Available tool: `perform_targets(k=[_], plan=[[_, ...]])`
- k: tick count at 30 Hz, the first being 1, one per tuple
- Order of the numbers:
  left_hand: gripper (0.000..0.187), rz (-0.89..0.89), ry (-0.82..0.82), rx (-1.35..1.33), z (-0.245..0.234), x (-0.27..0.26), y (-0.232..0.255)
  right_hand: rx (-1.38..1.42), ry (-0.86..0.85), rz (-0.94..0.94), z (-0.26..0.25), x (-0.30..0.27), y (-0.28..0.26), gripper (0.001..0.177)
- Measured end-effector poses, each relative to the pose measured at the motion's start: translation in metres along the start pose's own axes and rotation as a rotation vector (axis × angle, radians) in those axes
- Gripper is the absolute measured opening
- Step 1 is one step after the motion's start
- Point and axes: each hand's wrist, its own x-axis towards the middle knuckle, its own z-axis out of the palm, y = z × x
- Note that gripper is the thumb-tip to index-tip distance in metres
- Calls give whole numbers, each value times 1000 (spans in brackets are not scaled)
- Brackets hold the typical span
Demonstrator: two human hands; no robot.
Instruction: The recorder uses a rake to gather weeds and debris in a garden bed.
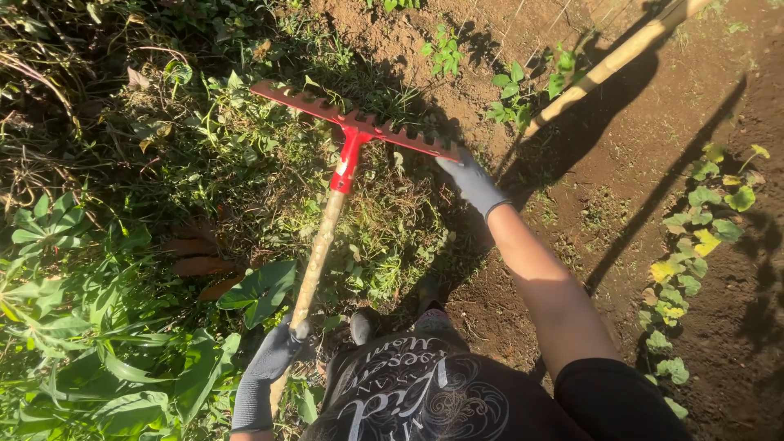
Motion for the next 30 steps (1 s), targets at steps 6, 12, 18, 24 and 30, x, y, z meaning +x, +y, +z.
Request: perform_targets(k=[6,12,18,24,30], plan=[[91,-26,-26,111,23,50,66,589,-477,-51,94,-120,-103,86],[64,216,-178,560,88,136,63,1298,-193,-325,193,-142,-95,57],[84,-59,-544,424,177,125,173,1878,148,83,94,-160,-55,43],[84,-17,-890,559,172,248,-33,2085,484,-25,18,-192,92,29],[78,-14,-478,838,316,239,35,2057,756,-31,-77,-267,259,37]])
